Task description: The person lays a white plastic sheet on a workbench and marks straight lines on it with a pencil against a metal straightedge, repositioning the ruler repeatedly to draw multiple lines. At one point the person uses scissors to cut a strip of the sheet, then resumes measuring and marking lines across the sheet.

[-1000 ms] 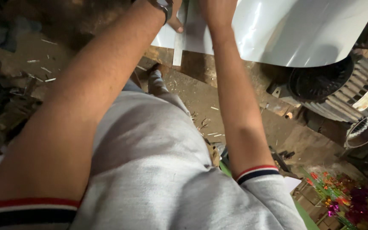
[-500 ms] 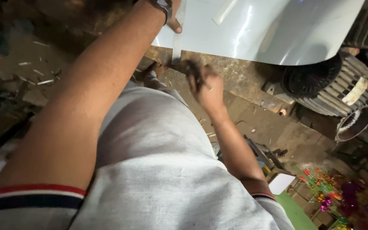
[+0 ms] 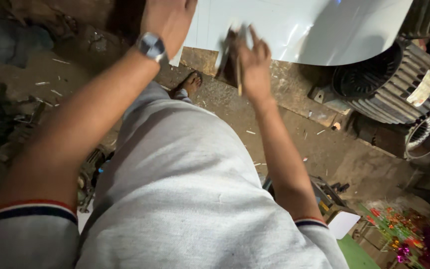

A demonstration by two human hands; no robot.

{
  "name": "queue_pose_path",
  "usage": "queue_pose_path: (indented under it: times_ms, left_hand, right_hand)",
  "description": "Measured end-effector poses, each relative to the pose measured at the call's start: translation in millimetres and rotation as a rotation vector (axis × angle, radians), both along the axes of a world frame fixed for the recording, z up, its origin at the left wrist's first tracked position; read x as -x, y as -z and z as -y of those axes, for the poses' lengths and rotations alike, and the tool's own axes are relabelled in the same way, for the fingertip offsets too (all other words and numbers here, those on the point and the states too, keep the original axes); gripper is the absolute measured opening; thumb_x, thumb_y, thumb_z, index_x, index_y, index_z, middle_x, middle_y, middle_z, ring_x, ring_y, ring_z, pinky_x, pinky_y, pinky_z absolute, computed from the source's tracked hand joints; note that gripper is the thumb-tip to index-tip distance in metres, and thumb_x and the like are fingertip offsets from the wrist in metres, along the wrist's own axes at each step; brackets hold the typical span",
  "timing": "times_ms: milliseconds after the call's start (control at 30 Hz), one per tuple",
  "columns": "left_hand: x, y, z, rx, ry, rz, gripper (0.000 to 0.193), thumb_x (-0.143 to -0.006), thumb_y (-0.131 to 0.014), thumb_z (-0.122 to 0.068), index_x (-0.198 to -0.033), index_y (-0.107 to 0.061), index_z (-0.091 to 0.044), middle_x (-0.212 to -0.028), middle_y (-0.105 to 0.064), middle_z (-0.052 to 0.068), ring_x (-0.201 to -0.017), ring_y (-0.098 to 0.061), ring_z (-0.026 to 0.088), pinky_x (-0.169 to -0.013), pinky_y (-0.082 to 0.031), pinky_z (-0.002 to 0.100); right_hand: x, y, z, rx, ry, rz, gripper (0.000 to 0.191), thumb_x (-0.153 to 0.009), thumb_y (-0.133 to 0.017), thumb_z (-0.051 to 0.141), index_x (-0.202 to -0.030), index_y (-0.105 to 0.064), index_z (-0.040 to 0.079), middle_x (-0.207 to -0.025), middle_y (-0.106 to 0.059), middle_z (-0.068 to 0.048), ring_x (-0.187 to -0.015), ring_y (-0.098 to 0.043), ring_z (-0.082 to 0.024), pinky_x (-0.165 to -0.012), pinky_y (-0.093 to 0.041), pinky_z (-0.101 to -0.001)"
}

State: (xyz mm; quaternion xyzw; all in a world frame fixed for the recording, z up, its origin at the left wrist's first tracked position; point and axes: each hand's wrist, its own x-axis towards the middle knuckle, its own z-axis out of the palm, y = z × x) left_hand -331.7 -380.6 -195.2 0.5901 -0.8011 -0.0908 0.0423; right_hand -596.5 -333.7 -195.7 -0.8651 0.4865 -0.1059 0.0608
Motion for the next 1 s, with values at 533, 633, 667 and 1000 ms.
queue_pose_path:
  times_ms: [533,633,667,1000]
  left_hand:
    - [11,14,-76,0.209,0.208,-0.405,0.046,-0.096,-0.077,-0.030,-0.138,-0.070,-0.014,-0.141,-0.052,0.009,-0.136,-0.045,0.031,-0.112,-0.041,0.048]
    - [11,14,-76,0.186,0.203,-0.423,0.043,-0.098,-0.077,-0.030,-0.138,-0.070,-0.014,-0.141,-0.051,0.009,-0.137,-0.044,0.032,-0.113,-0.042,0.049]
    - [11,13,-76,0.188,0.198,-0.423,0.041,-0.099,-0.077,-0.030,-0.136,-0.070,-0.014,-0.141,-0.051,0.009,-0.137,-0.044,0.032,-0.113,-0.042,0.049]
    - [11,9,-78,0.168,0.190,-0.433,0.046,-0.099,-0.078,-0.035,-0.139,-0.070,-0.014,-0.141,-0.050,0.012,-0.136,-0.044,0.034,-0.110,-0.043,0.051]
  right_hand:
    - [-24,-23,-61,-0.158,0.125,0.562,0.026,-0.113,-0.055,0.018,-0.133,-0.064,0.004,-0.139,-0.065,-0.018,-0.143,-0.055,-0.038,-0.124,-0.039,-0.0516]
    - [-24,-22,-67,-0.205,0.243,0.607,0.032,-0.112,-0.054,0.024,-0.135,-0.063,0.003,-0.140,-0.062,-0.021,-0.135,-0.058,-0.040,-0.117,-0.045,-0.0480]
    - [-24,-21,-69,-0.199,0.258,0.608,0.033,-0.113,-0.054,0.025,-0.136,-0.063,0.003,-0.140,-0.062,-0.022,-0.135,-0.058,-0.040,-0.116,-0.046,-0.0478]
    - [-26,-26,-69,-0.224,0.312,0.613,0.040,-0.113,-0.050,0.028,-0.141,-0.060,0.002,-0.138,-0.064,-0.022,-0.130,-0.062,-0.038,-0.113,-0.048,-0.0452]
